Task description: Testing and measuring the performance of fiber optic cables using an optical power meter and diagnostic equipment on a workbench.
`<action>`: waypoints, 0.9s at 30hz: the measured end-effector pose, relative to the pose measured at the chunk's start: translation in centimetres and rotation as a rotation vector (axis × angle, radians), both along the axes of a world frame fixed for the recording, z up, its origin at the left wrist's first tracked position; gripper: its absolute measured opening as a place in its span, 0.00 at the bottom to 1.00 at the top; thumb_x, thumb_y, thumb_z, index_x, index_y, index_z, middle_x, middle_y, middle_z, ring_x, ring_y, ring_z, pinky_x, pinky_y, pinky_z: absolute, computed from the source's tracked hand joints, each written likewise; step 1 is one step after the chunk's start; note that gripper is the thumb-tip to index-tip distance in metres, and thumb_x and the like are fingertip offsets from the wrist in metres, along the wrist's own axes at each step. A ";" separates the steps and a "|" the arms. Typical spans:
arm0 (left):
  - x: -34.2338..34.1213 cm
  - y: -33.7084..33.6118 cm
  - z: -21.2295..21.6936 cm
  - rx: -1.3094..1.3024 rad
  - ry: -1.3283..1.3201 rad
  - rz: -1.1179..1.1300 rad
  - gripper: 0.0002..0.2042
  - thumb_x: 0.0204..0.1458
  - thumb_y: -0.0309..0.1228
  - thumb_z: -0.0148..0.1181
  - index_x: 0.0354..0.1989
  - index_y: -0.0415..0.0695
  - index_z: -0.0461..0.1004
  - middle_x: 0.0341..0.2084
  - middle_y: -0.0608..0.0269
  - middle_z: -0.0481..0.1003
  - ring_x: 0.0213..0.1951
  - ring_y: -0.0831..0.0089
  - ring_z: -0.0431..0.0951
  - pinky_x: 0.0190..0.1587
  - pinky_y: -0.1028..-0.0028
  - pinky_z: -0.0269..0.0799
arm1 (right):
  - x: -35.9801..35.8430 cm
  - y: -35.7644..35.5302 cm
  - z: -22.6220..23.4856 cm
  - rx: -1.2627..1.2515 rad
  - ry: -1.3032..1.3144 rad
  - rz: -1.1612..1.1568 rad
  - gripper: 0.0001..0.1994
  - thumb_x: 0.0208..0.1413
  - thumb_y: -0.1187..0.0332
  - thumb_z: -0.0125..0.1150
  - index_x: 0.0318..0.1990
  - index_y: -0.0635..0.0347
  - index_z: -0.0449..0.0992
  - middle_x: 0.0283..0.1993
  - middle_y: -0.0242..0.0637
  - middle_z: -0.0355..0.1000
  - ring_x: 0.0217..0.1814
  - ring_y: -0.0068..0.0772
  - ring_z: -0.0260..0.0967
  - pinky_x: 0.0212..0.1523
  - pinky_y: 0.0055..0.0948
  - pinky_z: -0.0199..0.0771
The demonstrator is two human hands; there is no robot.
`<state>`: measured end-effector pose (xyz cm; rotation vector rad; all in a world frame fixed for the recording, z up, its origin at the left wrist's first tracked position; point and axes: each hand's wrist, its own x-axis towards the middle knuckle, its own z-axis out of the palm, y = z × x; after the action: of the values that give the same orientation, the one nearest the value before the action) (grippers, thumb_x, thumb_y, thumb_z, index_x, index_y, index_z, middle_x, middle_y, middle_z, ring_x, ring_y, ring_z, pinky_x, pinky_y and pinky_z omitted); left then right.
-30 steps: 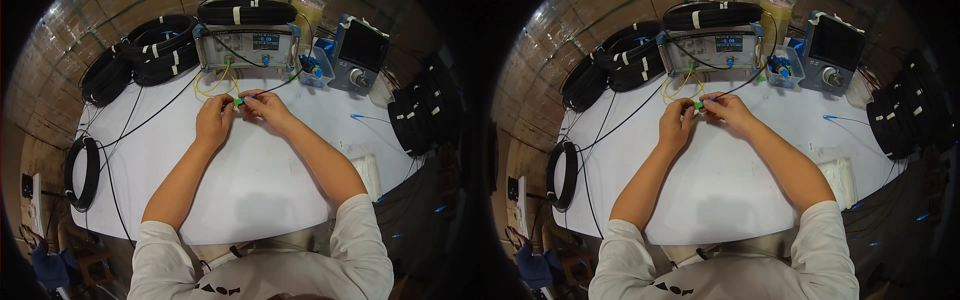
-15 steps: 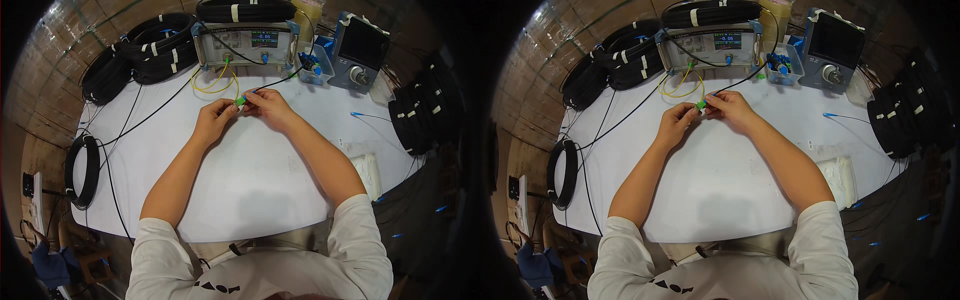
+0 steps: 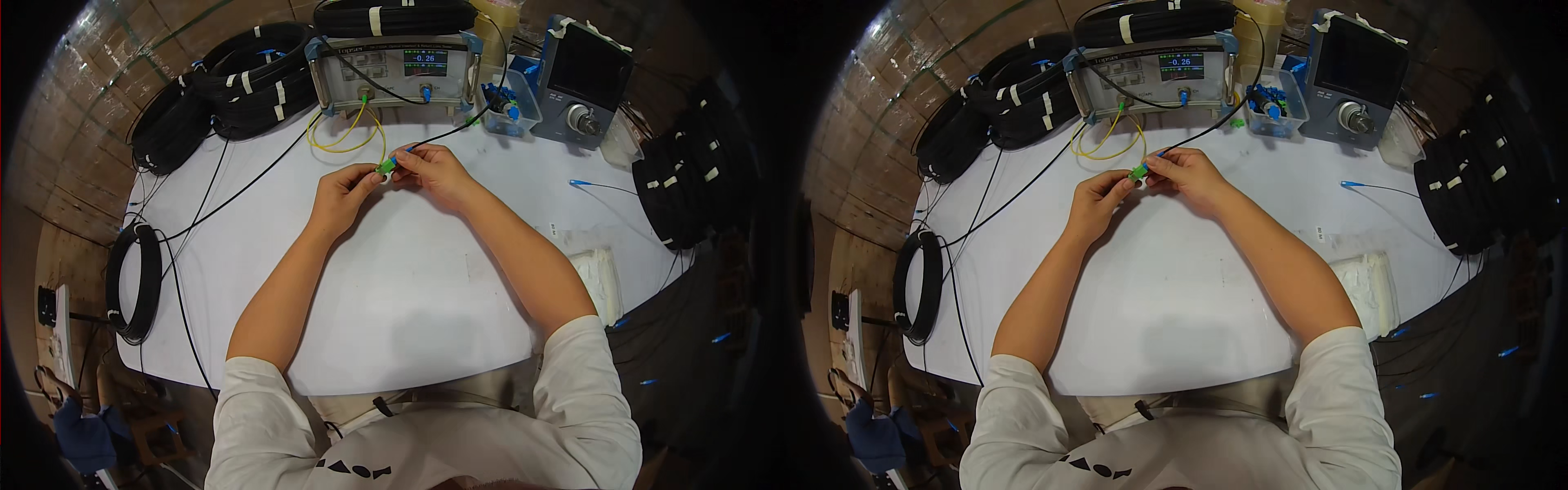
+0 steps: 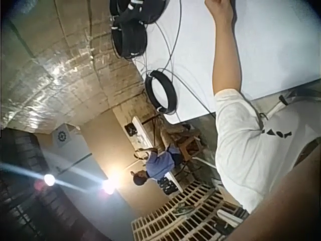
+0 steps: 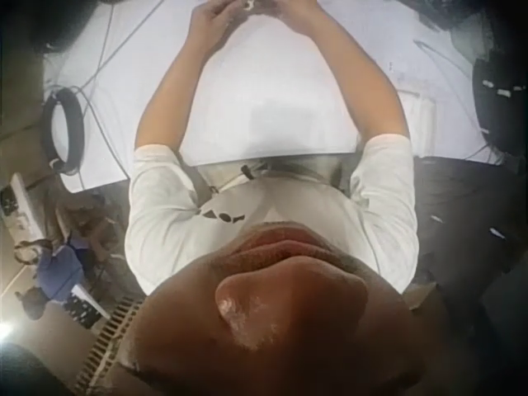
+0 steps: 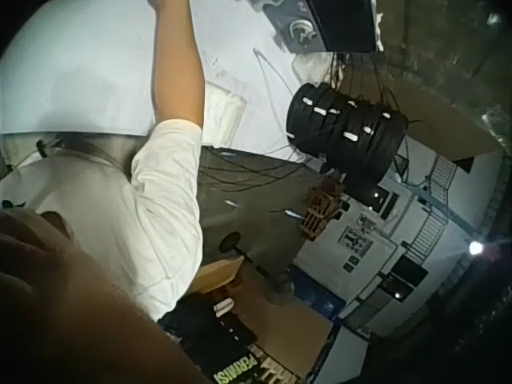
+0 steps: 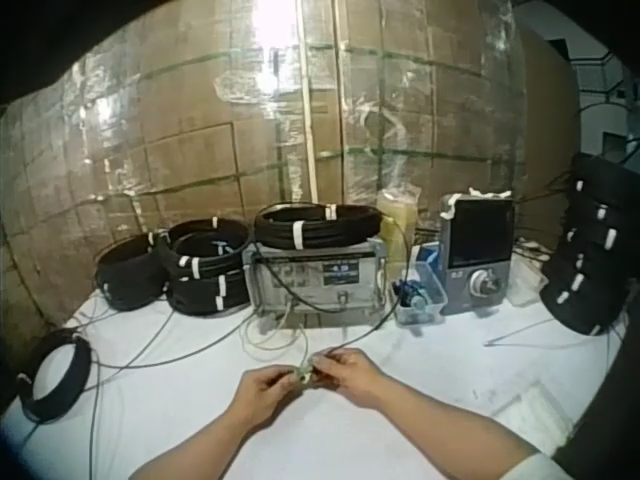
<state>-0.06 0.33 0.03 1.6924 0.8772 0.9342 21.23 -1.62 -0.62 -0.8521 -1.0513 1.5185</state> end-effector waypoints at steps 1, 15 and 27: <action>-0.1 0.2 -0.1 0.009 0.026 0.005 0.13 0.60 0.33 0.61 0.47 0.36 0.79 0.32 0.68 0.80 0.33 0.83 0.73 0.37 0.80 0.69 | -0.2 0.0 0.0 0.001 0.001 0.001 0.13 0.63 0.59 0.61 0.44 0.59 0.79 0.36 0.31 0.77 0.36 0.21 0.74 0.40 0.22 0.76; 0.6 -1.0 0.8 0.317 0.268 0.239 0.10 0.57 0.31 0.64 0.43 0.40 0.81 0.29 0.58 0.82 0.30 0.76 0.79 0.36 0.76 0.73 | -1.6 -0.8 0.4 0.081 -0.085 -0.158 0.08 0.60 0.68 0.64 0.43 0.62 0.76 0.35 0.31 0.75 0.33 0.20 0.71 0.35 0.22 0.74; 0.5 -0.4 0.1 0.287 0.228 0.259 0.12 0.56 0.36 0.64 0.40 0.39 0.81 0.25 0.54 0.80 0.26 0.69 0.78 0.32 0.72 0.72 | -2.4 -1.1 0.0 0.273 -0.342 -0.306 0.08 0.57 0.68 0.67 0.39 0.64 0.78 0.31 0.30 0.77 0.31 0.16 0.70 0.33 0.19 0.70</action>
<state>0.41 -0.11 0.16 1.9916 1.1806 1.0952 18.84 -2.74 -0.66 -1.0455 -1.2748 0.9674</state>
